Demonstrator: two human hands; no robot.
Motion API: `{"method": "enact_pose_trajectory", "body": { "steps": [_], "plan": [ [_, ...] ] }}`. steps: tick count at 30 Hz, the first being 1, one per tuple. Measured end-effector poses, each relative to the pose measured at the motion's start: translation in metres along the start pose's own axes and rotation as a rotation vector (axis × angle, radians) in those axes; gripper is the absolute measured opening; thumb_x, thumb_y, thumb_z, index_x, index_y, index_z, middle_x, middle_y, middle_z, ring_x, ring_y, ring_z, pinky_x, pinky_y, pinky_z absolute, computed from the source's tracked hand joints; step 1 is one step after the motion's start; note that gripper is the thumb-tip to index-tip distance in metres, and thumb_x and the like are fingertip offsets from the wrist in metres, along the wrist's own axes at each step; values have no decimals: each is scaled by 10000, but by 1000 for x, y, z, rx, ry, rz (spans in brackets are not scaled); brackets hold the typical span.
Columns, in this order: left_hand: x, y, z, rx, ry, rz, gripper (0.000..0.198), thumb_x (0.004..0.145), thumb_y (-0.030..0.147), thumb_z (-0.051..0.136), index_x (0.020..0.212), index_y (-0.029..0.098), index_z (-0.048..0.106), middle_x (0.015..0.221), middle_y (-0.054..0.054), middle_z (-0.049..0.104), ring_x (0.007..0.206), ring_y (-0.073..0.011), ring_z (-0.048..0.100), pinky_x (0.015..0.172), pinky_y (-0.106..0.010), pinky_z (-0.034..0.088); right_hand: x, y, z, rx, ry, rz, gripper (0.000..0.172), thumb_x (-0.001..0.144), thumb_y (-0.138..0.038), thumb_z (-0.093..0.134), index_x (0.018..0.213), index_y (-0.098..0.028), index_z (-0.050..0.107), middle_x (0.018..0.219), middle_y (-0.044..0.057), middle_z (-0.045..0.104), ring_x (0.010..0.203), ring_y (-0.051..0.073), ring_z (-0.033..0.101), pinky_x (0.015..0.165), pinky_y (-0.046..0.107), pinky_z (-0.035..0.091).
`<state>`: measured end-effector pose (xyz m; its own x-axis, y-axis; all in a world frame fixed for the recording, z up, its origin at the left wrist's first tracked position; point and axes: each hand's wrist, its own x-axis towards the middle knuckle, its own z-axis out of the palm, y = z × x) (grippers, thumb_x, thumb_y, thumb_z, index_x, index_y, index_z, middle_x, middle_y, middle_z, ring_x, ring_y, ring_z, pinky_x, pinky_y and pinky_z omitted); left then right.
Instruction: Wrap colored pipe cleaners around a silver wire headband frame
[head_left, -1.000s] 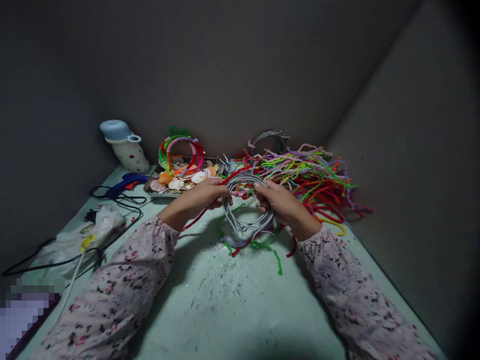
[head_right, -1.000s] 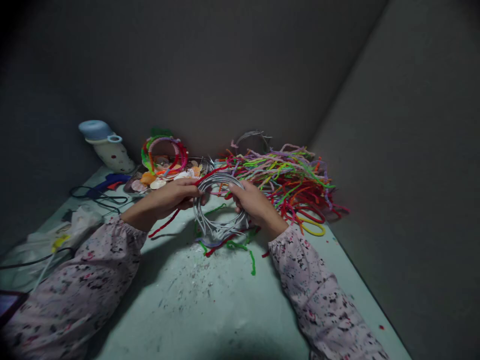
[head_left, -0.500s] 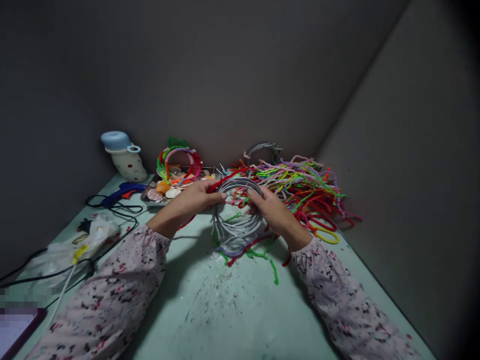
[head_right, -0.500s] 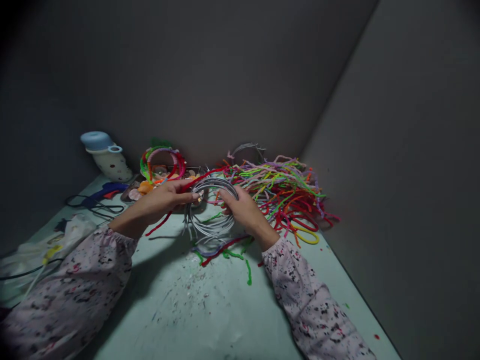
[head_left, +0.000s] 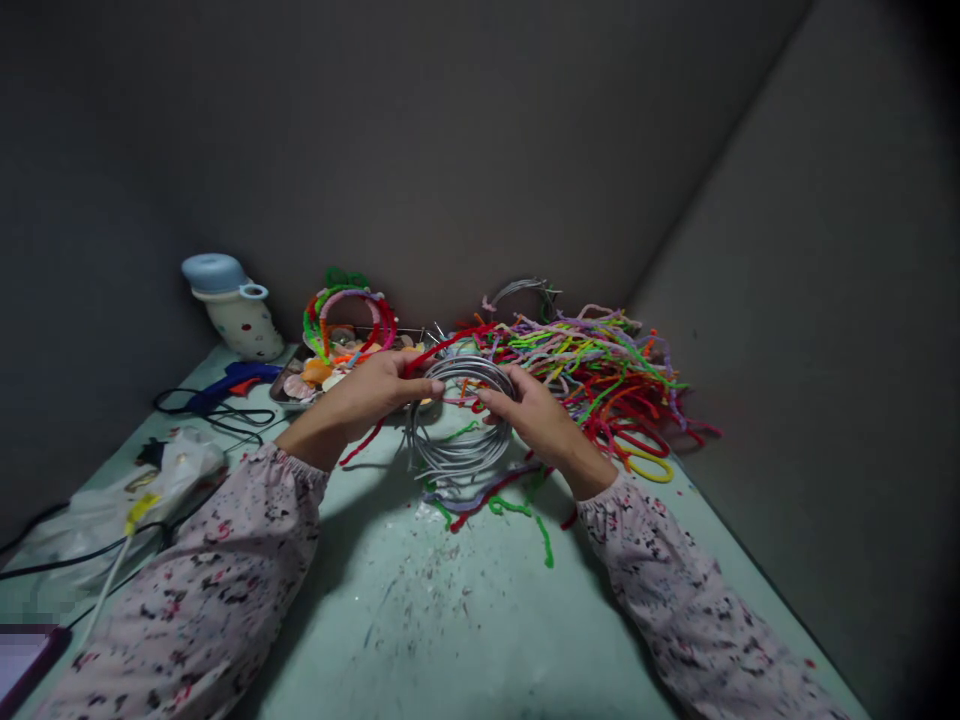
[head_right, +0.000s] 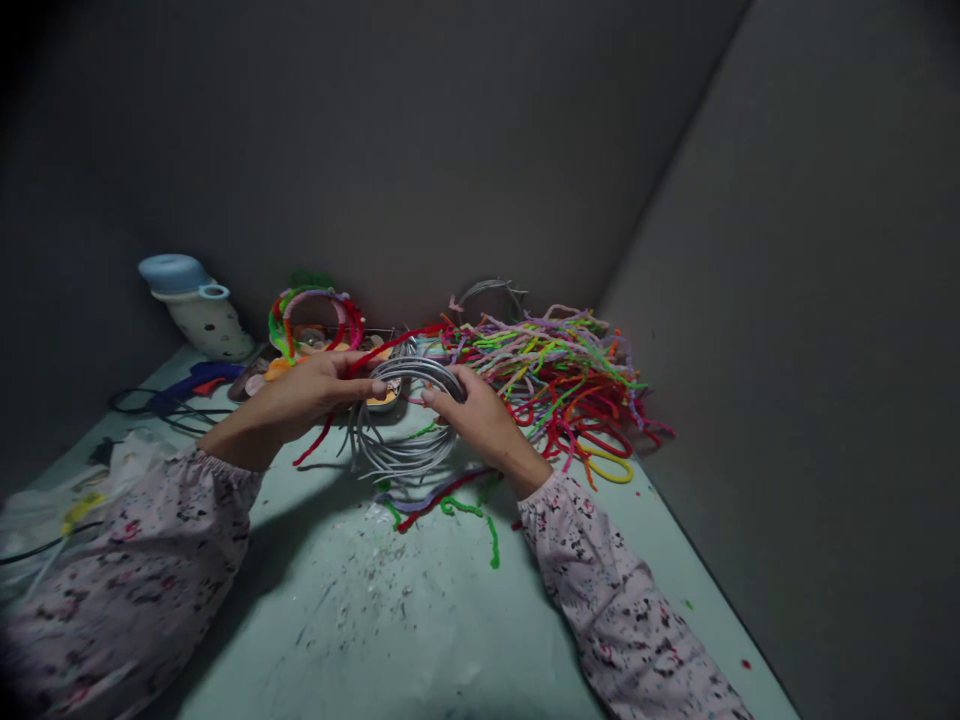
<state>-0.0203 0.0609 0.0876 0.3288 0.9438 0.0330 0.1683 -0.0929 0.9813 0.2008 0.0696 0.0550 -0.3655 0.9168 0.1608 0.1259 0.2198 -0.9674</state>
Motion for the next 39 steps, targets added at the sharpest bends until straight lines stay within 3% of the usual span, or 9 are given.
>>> {"method": "enact_pose_trajectory", "body": {
  "steps": [9,12,15,17,20,23,28,34,39],
  "plan": [
    [-3,11,9,237,30,-36,291,677,221,698,955,138,687,751,-20,656,692,-156,576,592,-248,411,-2,0,4,3,6,33,249,874,-426,521,989,-212,579,659,-65,472,509,89,457,493,230,388],
    [-3,9,7,141,15,-67,274,710,236,680,961,125,686,808,-46,676,701,-149,580,626,-257,421,-1,2,2,7,-12,25,287,840,-413,579,1045,-212,569,749,-38,547,570,107,512,553,259,450],
    [-4,6,3,-53,-30,-104,291,725,244,689,990,125,678,876,-71,685,700,-136,587,638,-252,424,0,2,0,-126,84,-146,388,765,-318,687,1120,-226,561,972,13,623,810,155,587,727,293,484],
    [-4,4,1,-158,-49,-145,297,705,240,718,977,129,677,895,-81,685,690,-133,591,620,-244,422,-1,1,1,-175,124,-193,333,783,-308,671,1097,-234,589,976,14,629,813,154,583,749,298,479],
    [-4,2,-1,-246,-80,-199,253,673,219,749,901,130,684,907,-89,682,705,-140,601,616,-242,430,-1,-1,2,12,42,-35,224,843,-398,599,983,-223,607,748,-29,565,577,105,505,583,263,465],
    [-3,0,-1,-279,-113,-203,202,676,197,746,854,130,681,870,-78,671,689,-122,579,581,-220,403,1,-2,2,328,-21,102,263,810,-458,640,841,-207,568,586,-86,400,456,61,342,465,203,395],
    [0,-6,3,-216,-122,-196,161,725,253,720,755,109,655,681,-31,605,455,-37,327,415,-214,148,6,6,-3,645,12,202,326,732,-399,746,735,-195,492,560,-112,334,423,26,224,416,148,335],
    [6,-18,5,-288,-97,-216,185,755,276,691,708,104,643,604,-2,535,436,-33,235,420,-231,95,9,15,-6,491,34,273,293,710,-378,755,809,-201,543,592,-86,445,476,55,422,478,174,465],
    [5,-19,6,-322,-127,-196,220,757,297,713,835,99,654,727,-34,599,467,-31,272,434,-222,113,9,11,-5,565,65,228,347,690,-411,766,748,-200,496,583,-100,395,437,32,329,430,149,414]
  ]
}}
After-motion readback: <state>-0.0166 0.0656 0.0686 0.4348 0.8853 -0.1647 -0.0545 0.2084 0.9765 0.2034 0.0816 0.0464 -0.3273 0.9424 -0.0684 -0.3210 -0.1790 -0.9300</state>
